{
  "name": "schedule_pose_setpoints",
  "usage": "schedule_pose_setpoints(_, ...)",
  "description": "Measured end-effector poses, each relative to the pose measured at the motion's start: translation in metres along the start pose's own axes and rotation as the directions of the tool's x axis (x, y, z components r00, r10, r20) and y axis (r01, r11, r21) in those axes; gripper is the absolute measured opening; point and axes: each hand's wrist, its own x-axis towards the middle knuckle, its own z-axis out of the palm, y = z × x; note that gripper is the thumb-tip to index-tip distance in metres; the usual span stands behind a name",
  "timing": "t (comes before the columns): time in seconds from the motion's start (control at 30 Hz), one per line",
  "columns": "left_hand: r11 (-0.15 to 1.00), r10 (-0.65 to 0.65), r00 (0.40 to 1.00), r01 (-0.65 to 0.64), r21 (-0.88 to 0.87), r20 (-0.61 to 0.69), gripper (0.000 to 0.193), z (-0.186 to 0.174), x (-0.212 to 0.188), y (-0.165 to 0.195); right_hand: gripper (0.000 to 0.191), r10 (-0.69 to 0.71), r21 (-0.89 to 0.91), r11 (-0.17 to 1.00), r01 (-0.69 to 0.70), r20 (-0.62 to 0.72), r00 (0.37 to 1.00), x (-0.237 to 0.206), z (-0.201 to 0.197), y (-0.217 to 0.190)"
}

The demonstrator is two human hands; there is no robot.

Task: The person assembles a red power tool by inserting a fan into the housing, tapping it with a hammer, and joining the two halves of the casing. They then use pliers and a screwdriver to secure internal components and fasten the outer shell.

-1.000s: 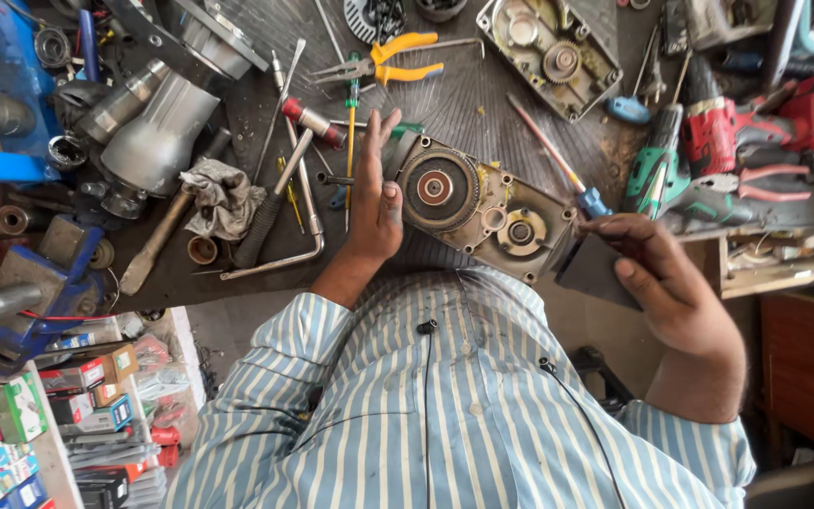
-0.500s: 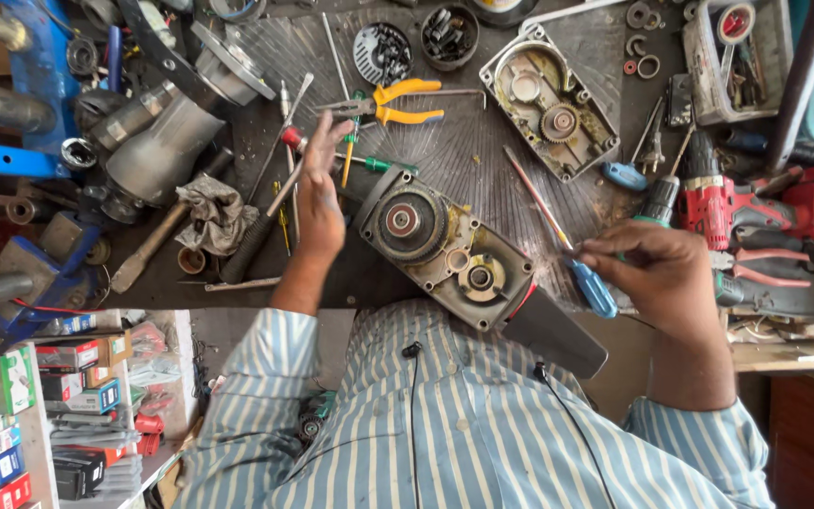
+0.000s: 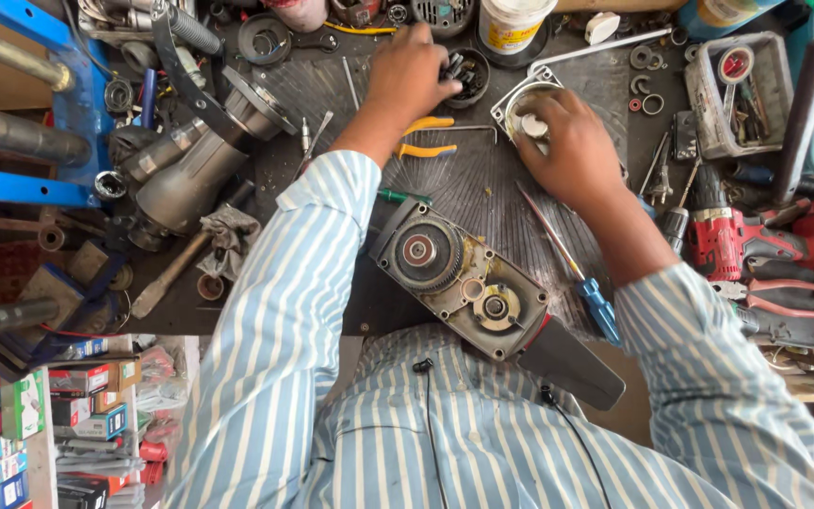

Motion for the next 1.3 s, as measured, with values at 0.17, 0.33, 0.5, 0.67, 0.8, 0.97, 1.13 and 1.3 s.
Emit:
schedule_pose_setpoints(0.17, 0.978, -0.076, 0.996, 0.066, 0.198, 0.043, 0.045, 0.019, 0.018, 0.011, 0.029, -0.191, -0.223, 0.957, 0.186, 0.001, 0.982, 0.051, 0.042, 0.026)
schedule_pose_setpoints(0.33, 0.992, -0.061, 0.996, 0.052, 0.118, 0.069, 0.050, 0.022, 0.028, -0.008, 0.026, -0.261, -0.326, 0.912, 0.251, 0.013, 0.965, 0.073, 0.074, 0.038)
schedule_pose_setpoints(0.5, 0.952, -0.155, 0.969, 0.199, -0.234, 0.192, 0.016, -0.009, 0.016, -0.079, 0.018, -0.277, -0.191, 0.944, 0.268, -0.022, 0.961, 0.078, 0.073, 0.039)
schedule_pose_setpoints(0.67, 0.995, 0.011, 0.999, -0.007, -0.103, 0.040, 0.016, -0.022, -0.012, -0.092, 0.016, -0.360, -0.228, 0.912, 0.341, -0.046, 0.932, 0.092, 0.083, 0.033)
schedule_pose_setpoints(0.8, 0.999, -0.042, 0.999, 0.042, -0.005, -0.031, 0.023, -0.001, -0.029, -0.074, 0.014, -0.371, -0.207, 0.910, 0.360, -0.017, 0.928, 0.101, 0.111, 0.023)
schedule_pose_setpoints(0.97, 0.974, -0.153, 0.979, 0.172, 0.146, -0.131, 0.022, 0.025, -0.034, -0.062, 0.009, -0.380, -0.195, 0.900, 0.390, 0.088, 0.921, 0.126, 0.142, 0.003)
schedule_pose_setpoints(1.13, 0.947, -0.278, 0.946, 0.299, 0.116, -0.165, 0.019, 0.024, -0.040, -0.057, 0.010, -0.451, -0.284, 0.825, 0.489, 0.190, 0.872, 0.156, 0.143, -0.010)
schedule_pose_setpoints(1.3, 0.956, -0.287, 0.951, 0.292, 0.022, -0.116, 0.021, 0.008, -0.039, -0.053, 0.014, -0.320, -0.275, 0.863, 0.423, 0.349, 0.881, 0.173, 0.134, -0.019)
